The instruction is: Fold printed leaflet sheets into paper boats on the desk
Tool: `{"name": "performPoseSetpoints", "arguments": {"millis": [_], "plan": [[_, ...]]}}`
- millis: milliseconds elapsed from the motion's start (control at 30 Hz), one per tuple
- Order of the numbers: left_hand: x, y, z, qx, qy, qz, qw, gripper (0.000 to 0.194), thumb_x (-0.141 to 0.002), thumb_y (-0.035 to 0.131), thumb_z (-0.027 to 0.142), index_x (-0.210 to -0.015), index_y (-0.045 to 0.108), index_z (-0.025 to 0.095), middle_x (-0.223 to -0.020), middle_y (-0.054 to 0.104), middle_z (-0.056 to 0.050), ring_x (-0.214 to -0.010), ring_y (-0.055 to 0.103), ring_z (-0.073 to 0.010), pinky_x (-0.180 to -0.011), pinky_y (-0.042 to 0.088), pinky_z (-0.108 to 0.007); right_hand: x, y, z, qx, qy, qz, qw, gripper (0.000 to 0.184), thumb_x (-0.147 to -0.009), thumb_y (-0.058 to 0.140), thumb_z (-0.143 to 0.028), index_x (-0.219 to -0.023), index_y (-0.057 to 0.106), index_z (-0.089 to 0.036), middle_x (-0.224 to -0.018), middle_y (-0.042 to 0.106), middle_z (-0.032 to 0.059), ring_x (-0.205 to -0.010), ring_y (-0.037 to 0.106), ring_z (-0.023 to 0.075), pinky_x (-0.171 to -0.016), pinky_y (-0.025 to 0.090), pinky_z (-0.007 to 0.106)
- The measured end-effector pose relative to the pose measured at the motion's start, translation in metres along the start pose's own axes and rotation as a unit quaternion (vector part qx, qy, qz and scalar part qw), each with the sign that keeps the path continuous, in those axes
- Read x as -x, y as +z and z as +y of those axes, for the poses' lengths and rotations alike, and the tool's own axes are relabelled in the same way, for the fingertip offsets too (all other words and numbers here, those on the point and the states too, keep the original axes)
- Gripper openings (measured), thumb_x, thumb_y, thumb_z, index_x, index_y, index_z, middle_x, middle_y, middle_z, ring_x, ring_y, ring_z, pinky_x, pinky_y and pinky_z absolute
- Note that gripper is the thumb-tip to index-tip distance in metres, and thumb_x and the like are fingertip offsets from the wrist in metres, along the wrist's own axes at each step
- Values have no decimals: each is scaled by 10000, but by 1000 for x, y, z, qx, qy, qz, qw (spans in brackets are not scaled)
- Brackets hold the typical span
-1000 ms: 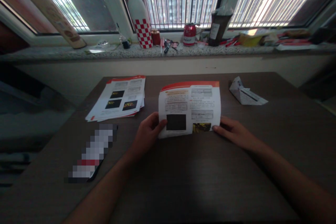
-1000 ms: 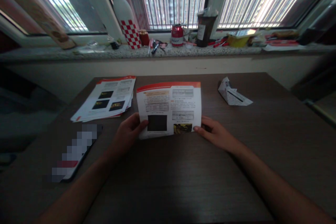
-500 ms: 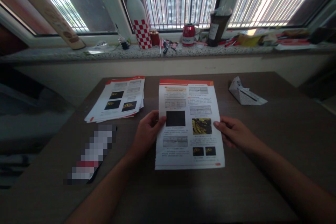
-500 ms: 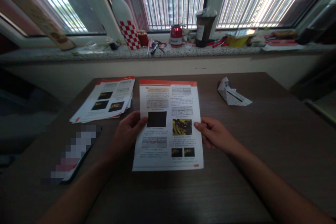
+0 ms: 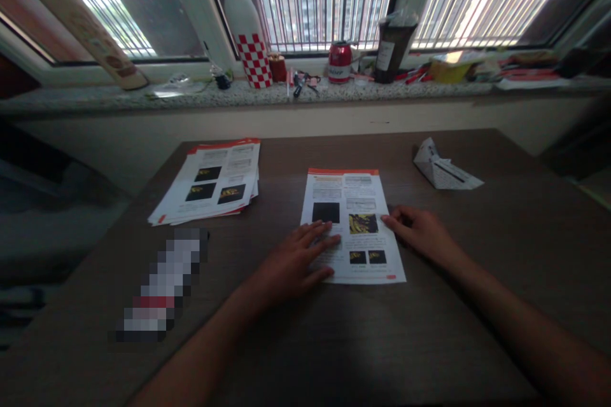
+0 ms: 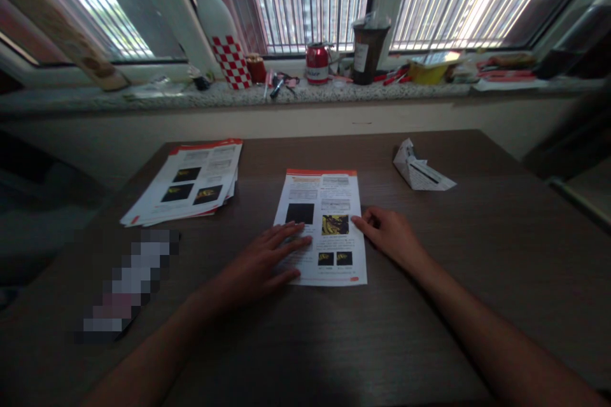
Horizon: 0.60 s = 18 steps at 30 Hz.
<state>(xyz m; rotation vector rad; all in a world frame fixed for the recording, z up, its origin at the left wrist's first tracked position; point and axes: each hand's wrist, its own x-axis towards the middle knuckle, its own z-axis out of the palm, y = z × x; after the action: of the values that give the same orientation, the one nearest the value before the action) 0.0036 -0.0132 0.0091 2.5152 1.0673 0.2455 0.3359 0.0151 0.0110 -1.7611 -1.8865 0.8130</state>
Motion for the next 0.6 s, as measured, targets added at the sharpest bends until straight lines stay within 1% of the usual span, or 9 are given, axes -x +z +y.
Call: {"name": "performPoseSetpoints", "arguments": {"millis": [67,133,200,267,333,367,467,533,600], "plan": [[1,-1,2,-15,-18,-11,1000,676,-1005,667,460,-1618,398,367,-1733,298,-42,-1571,314,-353,-1248,337,-600,0,-3,1,42,-37,45,997,371,-961,617,-566,-809,659,-229,-697,700,36,-601,645,197,-561,454,319],[3,-3,2,-20,-30,-13,999,749,-972,688,552,-1631,378,373,-1740,280,-45,-1569,311,-372,-1243,336,-611,1,-5,2,59,-81,55,993,327,-954,646,-546,-886,676,-227,-762,714,47,-653,664,216,-597,490,342],[6,-5,1,-17,-31,-15,999,880,-898,739,644,-1643,353,377,-1747,256,-50,-1566,308,-395,-1242,329,-620,3,-7,4,64,-150,26,986,313,-947,673,-522,-1041,702,-225,-928,750,80,-793,712,252,-691,559,387],[8,-7,0,-12,-24,-15,1000,967,-843,776,682,-1649,335,382,-1753,235,-47,-1569,300,-400,-1245,323,-617,6,-7,7,63,-224,-16,973,406,-943,697,-493,-1264,683,-244,-1246,725,123,-1088,712,308,-903,590,469],[10,-7,-2,-8,-17,-10,1000,980,-838,787,676,-1652,327,381,-1755,227,-43,-1573,294,-393,-1249,321,-609,8,-5,10,68,-268,-60,959,555,-947,707,-482,-1454,595,-285,-1515,589,124,-1360,586,345,-1106,507,545],[10,-7,-3,-6,-15,-6,1000,963,-850,783,663,-1651,330,379,-1754,230,-42,-1575,294,-388,-1249,323,-604,9,-4,12,74,-278,-82,954,617,-948,711,-486,-1513,549,-298,-1590,522,118,-1439,517,353,-1164,458,568],[10,-7,-5,-6,-15,-1,1000,896,-887,768,621,-1643,357,368,-1746,252,-44,-1573,305,-375,-1247,331,-594,11,-2,17,93,-284,-147,943,722,-934,730,-516,-1581,478,-321,-1684,405,96,-1527,404,367,-1224,386,598],[11,-8,-5,-9,-19,-3,1000,840,-921,747,582,-1639,365,367,-1744,258,-39,-1575,306,-360,-1246,338,-585,11,-1,20,99,-282,-165,940,769,-911,756,-529,-1594,459,-338,-1708,362,81,-1544,373,376,-1234,369,609],[11,-9,-5,-10,-17,-3,1000,775,-963,706,550,-1637,366,374,-1744,258,-31,-1579,303,-342,-1245,342,-578,11,-1,22,99,-285,-166,939,804,-891,780,-528,-1601,445,-356,-1715,350,72,-1552,356,379,-1239,356,618]]}}
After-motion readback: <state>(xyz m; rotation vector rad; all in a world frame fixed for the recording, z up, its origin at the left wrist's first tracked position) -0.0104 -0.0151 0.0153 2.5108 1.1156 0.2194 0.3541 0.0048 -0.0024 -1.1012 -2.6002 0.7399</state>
